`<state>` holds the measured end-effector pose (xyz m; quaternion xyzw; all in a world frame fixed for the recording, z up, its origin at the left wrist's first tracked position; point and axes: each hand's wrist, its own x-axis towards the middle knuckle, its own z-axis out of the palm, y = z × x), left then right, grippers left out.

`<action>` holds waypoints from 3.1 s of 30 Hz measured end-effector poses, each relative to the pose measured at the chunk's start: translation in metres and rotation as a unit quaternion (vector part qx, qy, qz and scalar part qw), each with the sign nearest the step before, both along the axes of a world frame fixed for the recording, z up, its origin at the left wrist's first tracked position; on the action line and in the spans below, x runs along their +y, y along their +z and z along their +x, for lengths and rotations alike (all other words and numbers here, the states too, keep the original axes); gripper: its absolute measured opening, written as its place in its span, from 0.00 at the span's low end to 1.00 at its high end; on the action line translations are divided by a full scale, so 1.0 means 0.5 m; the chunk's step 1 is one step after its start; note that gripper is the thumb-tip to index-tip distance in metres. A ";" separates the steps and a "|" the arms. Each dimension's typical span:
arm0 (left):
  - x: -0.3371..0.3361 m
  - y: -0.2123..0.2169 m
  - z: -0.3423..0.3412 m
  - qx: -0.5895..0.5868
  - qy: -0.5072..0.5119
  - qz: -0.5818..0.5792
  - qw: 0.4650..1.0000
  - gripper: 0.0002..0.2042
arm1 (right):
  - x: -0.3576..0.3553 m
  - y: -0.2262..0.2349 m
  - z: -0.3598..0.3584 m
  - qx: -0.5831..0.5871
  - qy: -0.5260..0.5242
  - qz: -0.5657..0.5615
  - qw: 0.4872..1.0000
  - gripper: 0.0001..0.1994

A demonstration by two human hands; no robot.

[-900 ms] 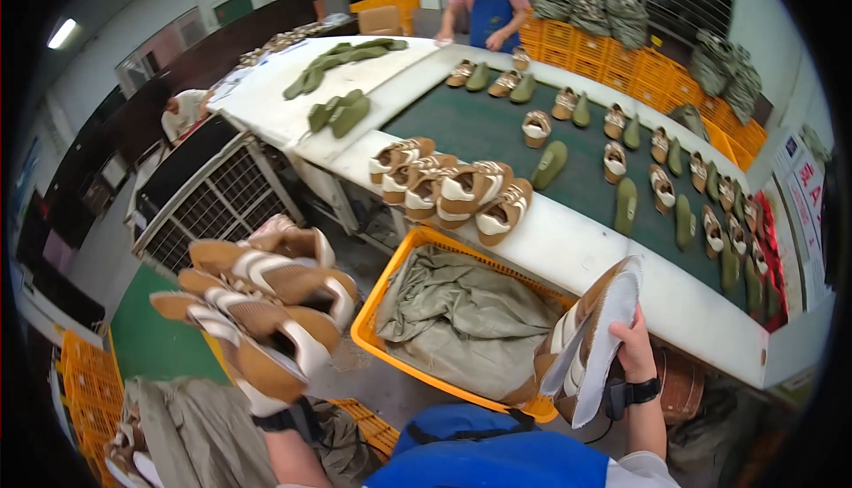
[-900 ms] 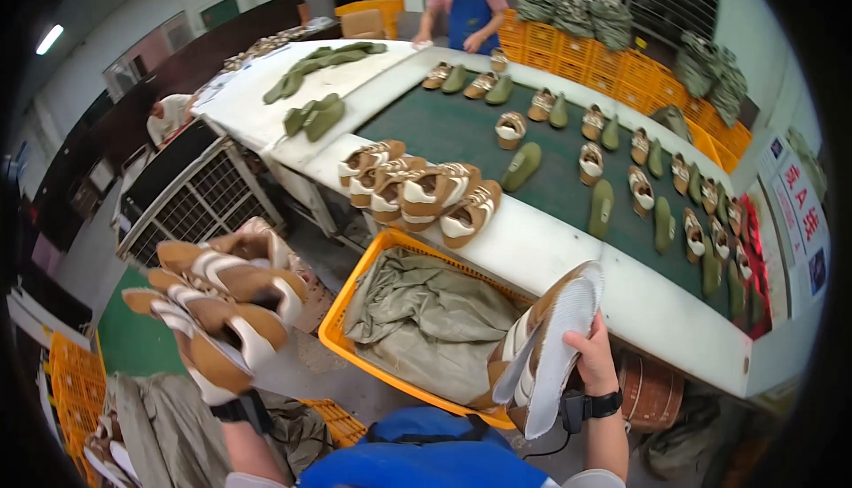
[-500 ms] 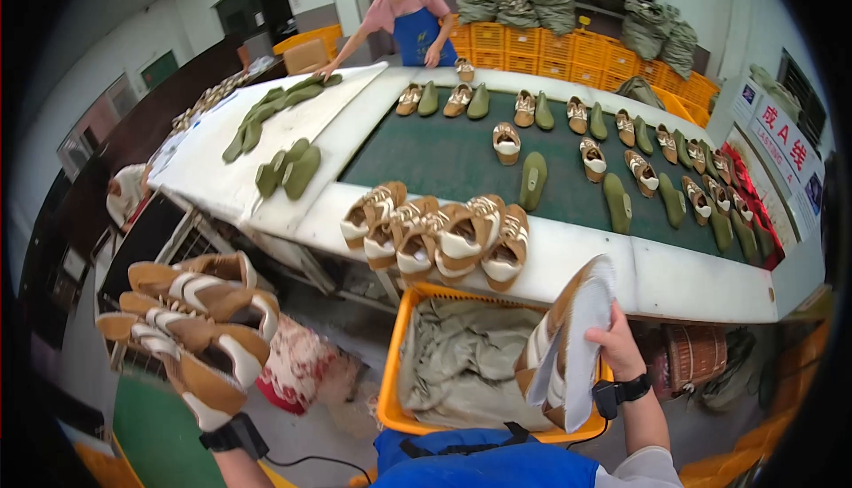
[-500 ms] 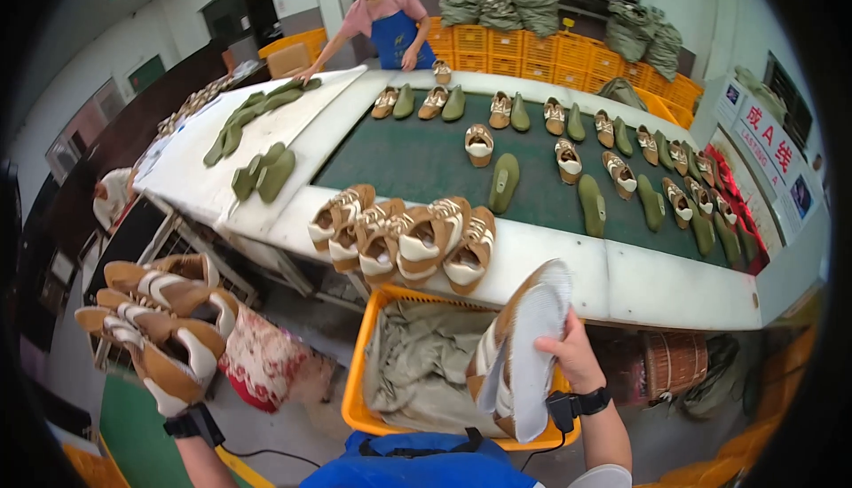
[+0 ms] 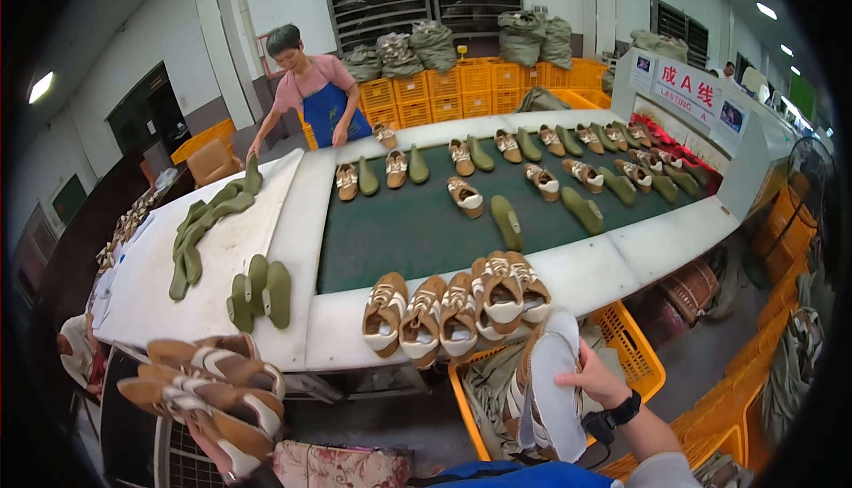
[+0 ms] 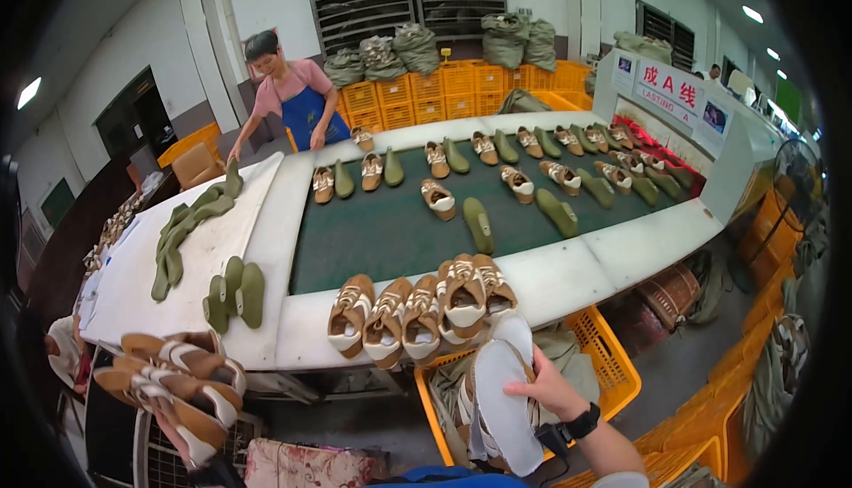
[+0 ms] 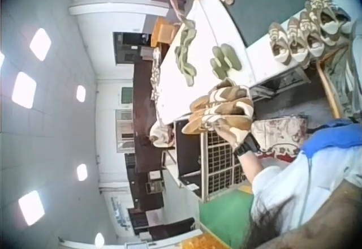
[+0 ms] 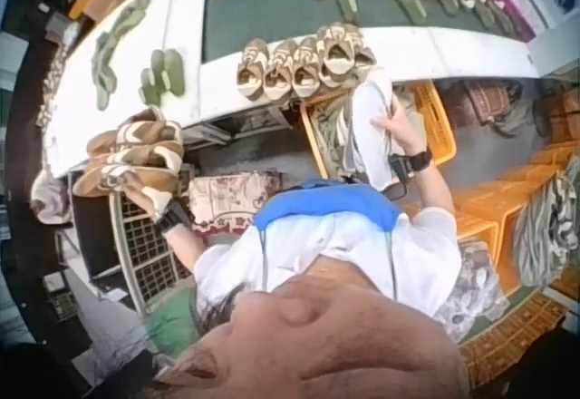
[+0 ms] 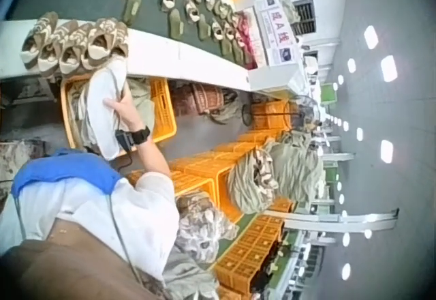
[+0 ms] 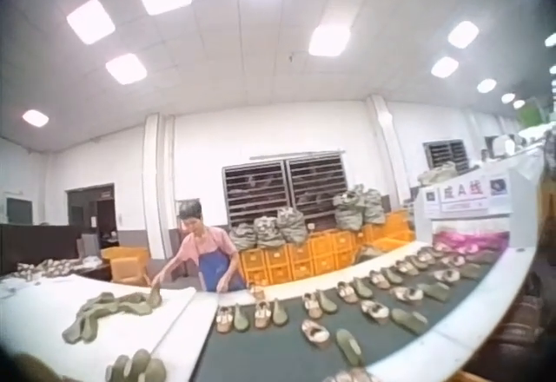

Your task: Sorting and matching shoes with lasts and preparing them for packing in a factory setting.

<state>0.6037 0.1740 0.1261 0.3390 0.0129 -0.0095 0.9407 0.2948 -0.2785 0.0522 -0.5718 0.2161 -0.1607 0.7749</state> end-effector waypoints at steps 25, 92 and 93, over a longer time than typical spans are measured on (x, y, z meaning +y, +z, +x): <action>-0.468 -0.199 1.332 -0.547 0.152 0.727 0.387 0.12 | 0.186 0.118 0.368 0.118 -0.437 -0.211 0.866 0.44; -0.270 -0.189 0.718 -0.663 -0.121 0.501 0.543 0.25 | 0.325 -0.154 1.126 -0.094 -0.144 0.090 0.981 0.28; -0.289 -0.165 0.729 -0.647 -0.055 0.526 0.549 0.28 | 0.319 -0.146 1.118 -0.099 -0.133 0.099 0.981 0.28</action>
